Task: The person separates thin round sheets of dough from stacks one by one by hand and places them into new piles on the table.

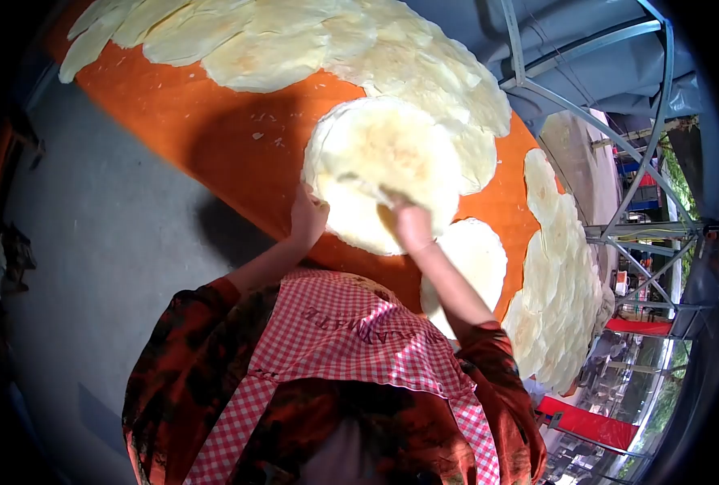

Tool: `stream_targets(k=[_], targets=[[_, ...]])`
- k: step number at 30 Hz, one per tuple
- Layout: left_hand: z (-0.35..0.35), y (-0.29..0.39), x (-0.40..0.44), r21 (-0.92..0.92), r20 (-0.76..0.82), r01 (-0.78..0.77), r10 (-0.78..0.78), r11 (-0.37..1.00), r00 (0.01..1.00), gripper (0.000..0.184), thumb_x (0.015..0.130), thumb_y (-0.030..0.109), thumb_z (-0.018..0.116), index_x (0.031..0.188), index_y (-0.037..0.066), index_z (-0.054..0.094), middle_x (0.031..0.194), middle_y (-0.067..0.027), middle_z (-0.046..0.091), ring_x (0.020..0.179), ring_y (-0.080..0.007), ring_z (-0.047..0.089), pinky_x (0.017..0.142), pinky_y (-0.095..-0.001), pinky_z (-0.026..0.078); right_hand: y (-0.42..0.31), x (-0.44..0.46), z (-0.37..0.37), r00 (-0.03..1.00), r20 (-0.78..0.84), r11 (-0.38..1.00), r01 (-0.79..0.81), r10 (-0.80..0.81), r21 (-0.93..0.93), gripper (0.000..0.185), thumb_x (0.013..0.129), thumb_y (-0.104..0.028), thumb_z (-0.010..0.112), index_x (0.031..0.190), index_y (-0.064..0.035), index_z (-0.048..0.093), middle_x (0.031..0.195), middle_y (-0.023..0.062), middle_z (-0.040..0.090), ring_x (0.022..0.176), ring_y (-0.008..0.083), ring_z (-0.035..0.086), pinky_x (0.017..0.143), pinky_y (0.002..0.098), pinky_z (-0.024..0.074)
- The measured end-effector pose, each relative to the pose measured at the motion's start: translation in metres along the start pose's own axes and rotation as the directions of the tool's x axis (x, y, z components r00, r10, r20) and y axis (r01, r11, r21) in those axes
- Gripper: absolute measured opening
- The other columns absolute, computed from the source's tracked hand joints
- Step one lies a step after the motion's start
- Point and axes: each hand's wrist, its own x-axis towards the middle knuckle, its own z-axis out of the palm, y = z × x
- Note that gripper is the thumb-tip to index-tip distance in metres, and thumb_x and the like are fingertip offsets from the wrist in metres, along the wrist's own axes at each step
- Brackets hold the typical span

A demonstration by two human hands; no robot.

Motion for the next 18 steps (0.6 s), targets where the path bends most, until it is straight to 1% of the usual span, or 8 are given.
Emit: stream_targets(k=[4, 5, 7, 8, 11, 12, 14, 18], targets=[[-0.002, -0.002, 0.007, -0.058, 0.124, 0.057, -0.05, 0.997, 0.991, 0.024, 0.076, 0.014, 0.071, 0.085, 0.001, 0.053, 0.073, -0.0104, 0.059, 0.065, -0.0214, 0.057, 0.064, -0.0344, 0.047, -0.002, 0.002, 0.013, 0.976, 0.121, 0.965, -0.198, 0.178, 0.174, 0.033, 0.081, -0.011, 0.062, 0.115, -0.0117, 0.064, 0.093, 0.0142, 0.068, 0.066, 0.0257, 0.066, 0.058, 0.0387, 0.0543], [-0.001, -0.005, 0.005, -0.072, 0.153, 0.074, -0.062, 0.995, 0.986, 0.023, 0.077, 0.015, 0.071, 0.08, 0.001, 0.054, 0.068, -0.0091, 0.059, 0.061, -0.0206, 0.056, 0.062, -0.034, 0.047, 0.002, 0.003, -0.005, 0.99, 0.047, 0.983, -0.141, 0.136, 0.122, 0.032, 0.081, -0.008, 0.061, 0.113, -0.0122, 0.064, 0.086, 0.0141, 0.067, 0.06, 0.0249, 0.064, 0.052, 0.0392, 0.0529], [-0.006, 0.007, 0.005, -0.017, 0.228, 0.078, -0.072, 0.997, 0.971, 0.021, 0.078, 0.018, 0.068, 0.082, -0.001, 0.058, 0.075, -0.0155, 0.062, 0.068, -0.0268, 0.061, 0.065, -0.0359, 0.048, 0.016, 0.006, -0.022, 0.993, 0.053, 0.995, -0.104, 0.103, 0.003, 0.028, 0.082, -0.009, 0.062, 0.11, -0.0069, 0.064, 0.065, 0.0129, 0.064, 0.053, 0.0238, 0.06, 0.05, 0.0391, 0.0504], [-0.01, 0.014, 0.008, 0.009, 0.257, 0.078, -0.077, 0.997, 0.963, 0.022, 0.079, 0.019, 0.067, 0.083, -0.002, 0.061, 0.079, -0.0187, 0.064, 0.071, -0.0299, 0.063, 0.067, -0.0368, 0.049, 0.008, 0.001, -0.03, 0.996, -0.02, 0.996, -0.086, 0.086, -0.013, 0.027, 0.078, -0.004, 0.064, 0.106, -0.0068, 0.064, 0.072, 0.0124, 0.066, 0.052, 0.0251, 0.06, 0.052, 0.039, 0.0519], [-0.01, 0.027, 0.009, 0.0, 0.292, 0.129, -0.123, 0.992, 0.949, 0.021, 0.08, 0.017, 0.065, 0.087, -0.002, 0.062, 0.08, -0.0187, 0.065, 0.071, -0.0287, 0.064, 0.067, -0.0366, 0.049, -0.015, -0.03, 0.01, 0.987, -0.152, 0.995, 0.057, -0.043, 0.087, 0.031, 0.075, 0.002, 0.062, 0.105, -0.0022, 0.062, 0.096, 0.0163, 0.067, 0.071, 0.0281, 0.066, 0.064, 0.0372, 0.0566], [-0.005, 0.022, 0.01, -0.052, 0.272, 0.109, -0.091, 0.993, 0.958, 0.019, 0.081, 0.015, 0.064, 0.086, -0.003, 0.061, 0.077, -0.015, 0.063, 0.069, -0.0251, 0.062, 0.064, -0.0344, 0.049, -0.018, -0.038, 0.021, 0.997, -0.074, 0.983, 0.028, -0.015, 0.181, 0.03, 0.079, -0.006, 0.063, 0.108, -0.0001, 0.061, 0.104, 0.019, 0.065, 0.091, 0.0289, 0.065, 0.076, 0.0404, 0.0556], [0.007, 0.009, 0.013, -0.148, 0.218, 0.064, -0.031, 0.987, 0.976, 0.016, 0.082, 0.012, 0.063, 0.083, -0.003, 0.06, 0.072, -0.0077, 0.06, 0.065, -0.018, 0.059, 0.059, -0.0298, 0.048, -0.029, -0.051, 0.041, 0.999, 0.017, 0.991, -0.04, 0.038, 0.127, 0.052, 0.078, -0.02, 0.068, 0.123, -0.0005, 0.052, 0.128, 0.0222, 0.051, 0.118, 0.0366, 0.048, 0.097, 0.0476, 0.0398], [-0.007, 0.045, 0.009, -0.454, 0.455, 0.518, -0.311, 0.725, 0.834, 0.018, 0.088, 0.01, 0.054, 0.101, -0.003, 0.053, 0.093, -0.0129, 0.057, 0.079, -0.027, 0.063, 0.073, -0.0364, 0.055, -0.05, -0.054, 0.04, 0.985, 0.072, 0.972, -0.164, 0.154, 0.166, 0.08, 0.076, -0.042, 0.069, 0.138, -0.0037, 0.037, 0.142, 0.022, 0.035, 0.132, 0.0386, 0.033, 0.1, 0.0546, 0.0291]])
